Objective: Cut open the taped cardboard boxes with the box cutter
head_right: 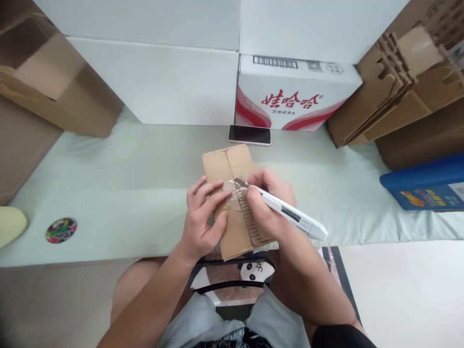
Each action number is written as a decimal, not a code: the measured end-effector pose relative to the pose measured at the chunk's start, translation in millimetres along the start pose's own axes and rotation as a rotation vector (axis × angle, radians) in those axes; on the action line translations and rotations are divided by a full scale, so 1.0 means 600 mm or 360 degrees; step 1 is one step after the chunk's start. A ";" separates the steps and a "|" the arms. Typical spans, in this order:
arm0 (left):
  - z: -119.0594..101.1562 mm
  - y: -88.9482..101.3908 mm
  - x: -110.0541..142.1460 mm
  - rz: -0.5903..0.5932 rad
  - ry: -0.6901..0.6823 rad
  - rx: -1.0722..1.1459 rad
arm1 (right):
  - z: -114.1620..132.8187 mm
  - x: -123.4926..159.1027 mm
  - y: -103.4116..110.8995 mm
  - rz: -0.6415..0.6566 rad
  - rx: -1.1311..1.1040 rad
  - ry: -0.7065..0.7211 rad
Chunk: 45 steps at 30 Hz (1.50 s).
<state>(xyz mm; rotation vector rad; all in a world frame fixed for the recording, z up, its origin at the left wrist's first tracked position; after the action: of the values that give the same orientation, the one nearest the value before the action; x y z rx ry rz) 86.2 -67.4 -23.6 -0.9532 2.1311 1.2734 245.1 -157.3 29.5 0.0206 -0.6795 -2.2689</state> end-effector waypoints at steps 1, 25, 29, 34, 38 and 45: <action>0.000 0.000 0.000 -0.0007 -0.0005 0.0007 | 0.003 0.000 -0.001 -0.0016 0.0081 0.0034; 0.002 -0.004 0.004 -0.0003 0.0054 0.0040 | 0.022 0.005 0.000 -0.0041 0.0313 0.0194; 0.003 -0.005 0.006 0.0003 0.0062 0.0042 | 0.020 0.009 0.000 -0.0067 0.0325 0.0235; 0.004 -0.006 0.005 -0.0040 0.0046 0.0057 | 0.011 0.010 -0.002 -0.0147 0.0243 0.0252; 0.003 -0.005 0.004 -0.0013 0.0058 0.0043 | 0.011 0.006 -0.002 -0.0097 0.0376 0.0215; 0.004 -0.005 0.005 0.0049 0.0111 0.0040 | 0.016 0.005 -0.003 -0.0022 0.0380 0.0194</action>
<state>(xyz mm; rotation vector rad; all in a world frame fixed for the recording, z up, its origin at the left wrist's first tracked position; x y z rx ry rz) 86.8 -66.9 -28.5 -0.9709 2.2176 1.2424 239.5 -153.8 37.4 0.2771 -0.8820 -2.1675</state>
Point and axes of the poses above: each hand's wrist, its own x-axis away from the middle knuckle, its own y-axis out of the back of the hand, z = x × y, the point moved 1 cm from there along -x, towards the middle knuckle, and after that the axes turned 13 degrees about -y, right-handed, at the moved point
